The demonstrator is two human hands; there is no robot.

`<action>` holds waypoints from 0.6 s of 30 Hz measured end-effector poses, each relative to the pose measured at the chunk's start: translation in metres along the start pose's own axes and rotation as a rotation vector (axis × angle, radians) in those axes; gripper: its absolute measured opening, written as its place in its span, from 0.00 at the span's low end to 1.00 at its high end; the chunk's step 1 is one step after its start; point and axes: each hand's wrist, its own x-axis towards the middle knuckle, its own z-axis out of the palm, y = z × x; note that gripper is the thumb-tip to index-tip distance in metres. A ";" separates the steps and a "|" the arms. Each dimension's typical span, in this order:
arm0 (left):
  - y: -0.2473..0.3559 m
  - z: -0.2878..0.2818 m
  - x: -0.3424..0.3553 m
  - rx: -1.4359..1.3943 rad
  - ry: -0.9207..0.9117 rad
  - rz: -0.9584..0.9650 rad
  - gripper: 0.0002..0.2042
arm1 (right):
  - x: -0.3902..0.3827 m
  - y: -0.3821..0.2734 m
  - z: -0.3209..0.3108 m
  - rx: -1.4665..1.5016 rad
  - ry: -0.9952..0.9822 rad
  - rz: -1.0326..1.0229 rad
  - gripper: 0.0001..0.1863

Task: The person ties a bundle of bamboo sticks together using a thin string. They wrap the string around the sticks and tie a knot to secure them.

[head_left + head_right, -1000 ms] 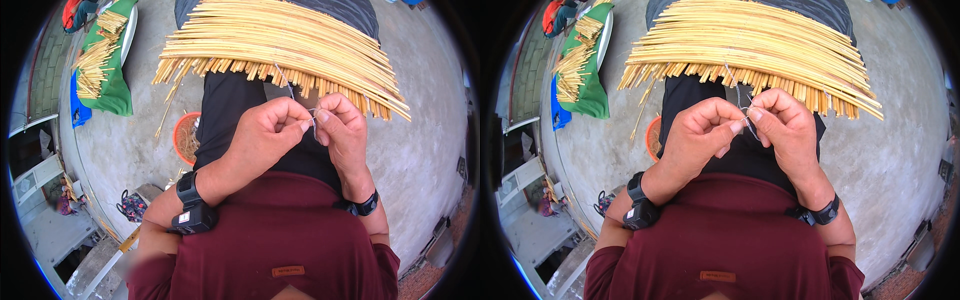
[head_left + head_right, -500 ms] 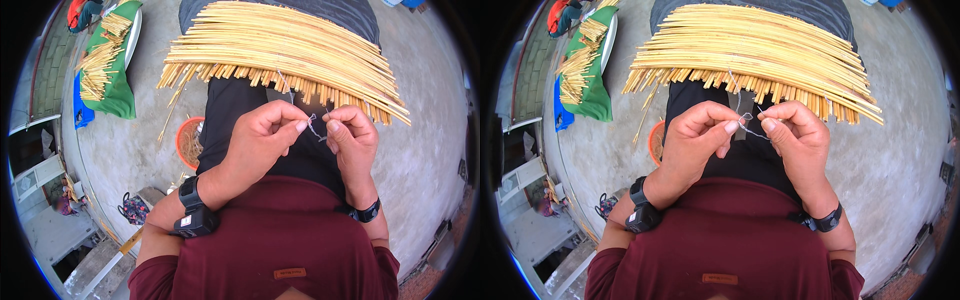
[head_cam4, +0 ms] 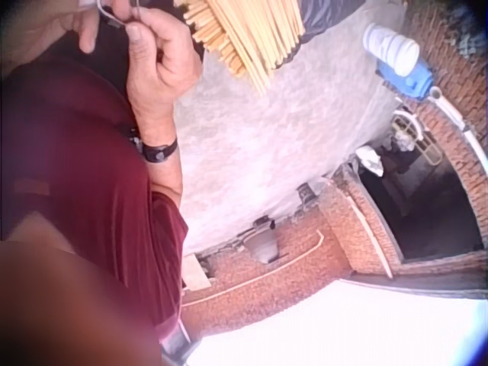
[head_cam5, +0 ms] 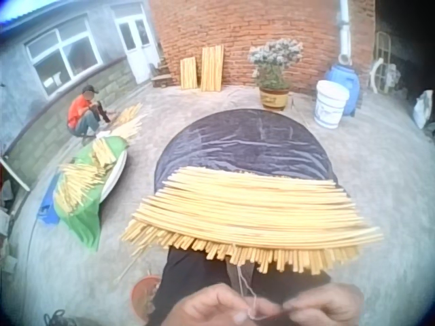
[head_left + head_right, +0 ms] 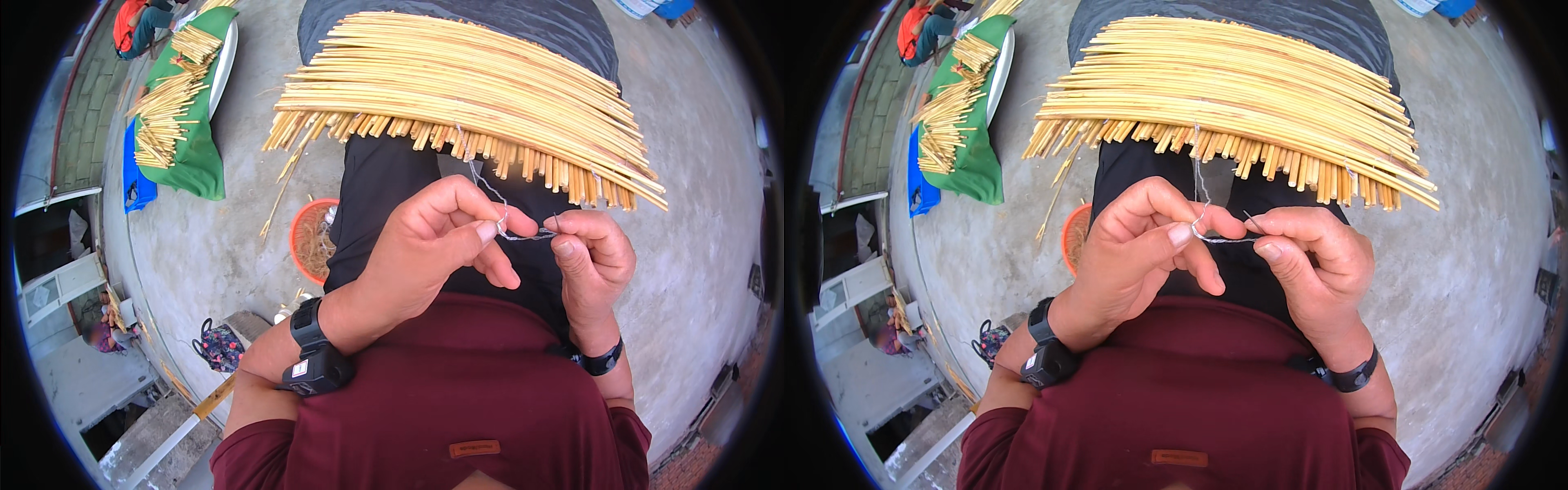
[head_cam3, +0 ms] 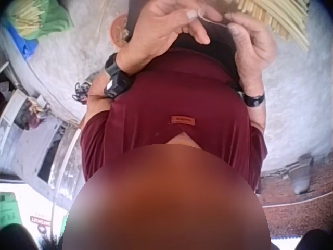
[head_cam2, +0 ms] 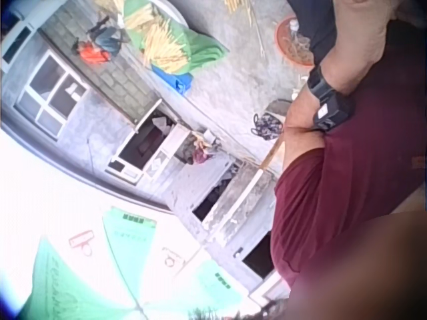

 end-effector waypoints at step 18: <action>0.001 -0.008 -0.018 0.343 0.073 0.087 0.02 | -0.001 -0.020 0.015 -0.357 -0.317 -0.033 0.13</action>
